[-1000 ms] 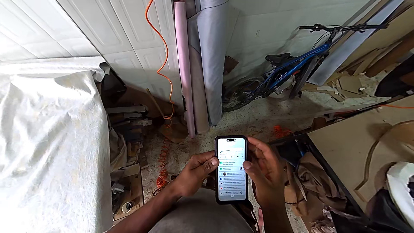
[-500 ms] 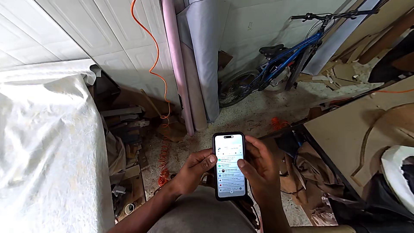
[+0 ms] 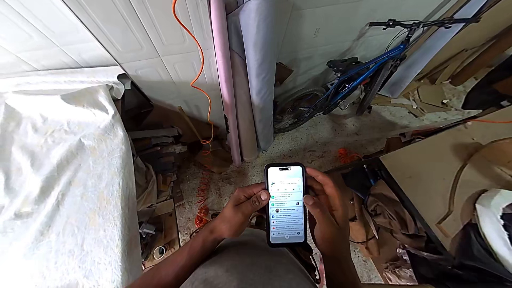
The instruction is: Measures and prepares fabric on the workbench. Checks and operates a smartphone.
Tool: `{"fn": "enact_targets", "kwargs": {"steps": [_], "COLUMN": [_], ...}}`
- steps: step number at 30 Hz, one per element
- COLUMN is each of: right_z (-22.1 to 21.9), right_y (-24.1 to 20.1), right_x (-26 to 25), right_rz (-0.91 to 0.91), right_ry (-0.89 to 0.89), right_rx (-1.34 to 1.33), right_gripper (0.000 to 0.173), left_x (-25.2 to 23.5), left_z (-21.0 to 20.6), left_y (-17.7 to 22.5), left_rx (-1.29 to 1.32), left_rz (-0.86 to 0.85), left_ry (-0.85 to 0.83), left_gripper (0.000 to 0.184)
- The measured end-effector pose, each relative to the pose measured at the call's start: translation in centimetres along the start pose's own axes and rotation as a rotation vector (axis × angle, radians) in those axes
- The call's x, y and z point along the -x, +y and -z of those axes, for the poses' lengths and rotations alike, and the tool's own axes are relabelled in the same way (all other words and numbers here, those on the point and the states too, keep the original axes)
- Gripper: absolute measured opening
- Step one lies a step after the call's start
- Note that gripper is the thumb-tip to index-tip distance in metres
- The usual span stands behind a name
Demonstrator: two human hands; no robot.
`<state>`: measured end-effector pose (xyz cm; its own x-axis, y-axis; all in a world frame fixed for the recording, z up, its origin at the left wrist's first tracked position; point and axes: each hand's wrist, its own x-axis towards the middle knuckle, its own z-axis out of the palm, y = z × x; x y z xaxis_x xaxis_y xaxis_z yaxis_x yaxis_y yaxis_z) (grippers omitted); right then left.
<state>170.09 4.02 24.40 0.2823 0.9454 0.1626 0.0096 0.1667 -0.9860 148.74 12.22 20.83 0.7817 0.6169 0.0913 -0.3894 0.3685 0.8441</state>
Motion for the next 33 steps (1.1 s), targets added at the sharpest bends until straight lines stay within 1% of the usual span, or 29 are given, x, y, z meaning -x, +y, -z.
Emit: {"fn": "enact_targets", "kwargs": {"steps": [4, 7, 16, 21, 26, 29, 33], "right_z": [-0.40, -0.45, 0.03, -0.06, -0.36, -0.63, -0.55], "right_y": [-0.15, -0.24, 0.03, 0.14, 0.16, 0.22, 0.31], "right_x": [-0.05, -0.03, 0.11, 0.22, 0.24, 0.18, 0.20], "right_rz": [-0.008, -0.011, -0.017, -0.021, -0.039, -0.034, -0.039], "right_ry": [0.010, 0.023, 0.000, -0.014, 0.003, 0.030, 0.019], "right_rx": [0.044, 0.054, 0.004, -0.013, 0.025, 0.053, 0.023], "right_gripper": [0.055, 0.053, 0.051, 0.053, 0.056, 0.054, 0.054], "left_x": [0.03, 0.08, -0.05, -0.08, -0.02, 0.04, 0.04], "left_z": [0.11, 0.06, 0.26, 0.35, 0.51, 0.52, 0.59], "left_y": [-0.05, 0.00, 0.07, 0.21, 0.25, 0.35, 0.48], "left_rx": [0.001, 0.001, -0.017, -0.011, -0.020, -0.035, -0.056], "left_rz": [-0.004, 0.004, 0.005, -0.007, -0.002, 0.002, 0.013], "left_ry": [-0.005, -0.002, 0.021, 0.019, 0.014, 0.008, 0.016], "left_gripper": [0.037, 0.037, 0.039, 0.038, 0.038, 0.038, 0.038]}}
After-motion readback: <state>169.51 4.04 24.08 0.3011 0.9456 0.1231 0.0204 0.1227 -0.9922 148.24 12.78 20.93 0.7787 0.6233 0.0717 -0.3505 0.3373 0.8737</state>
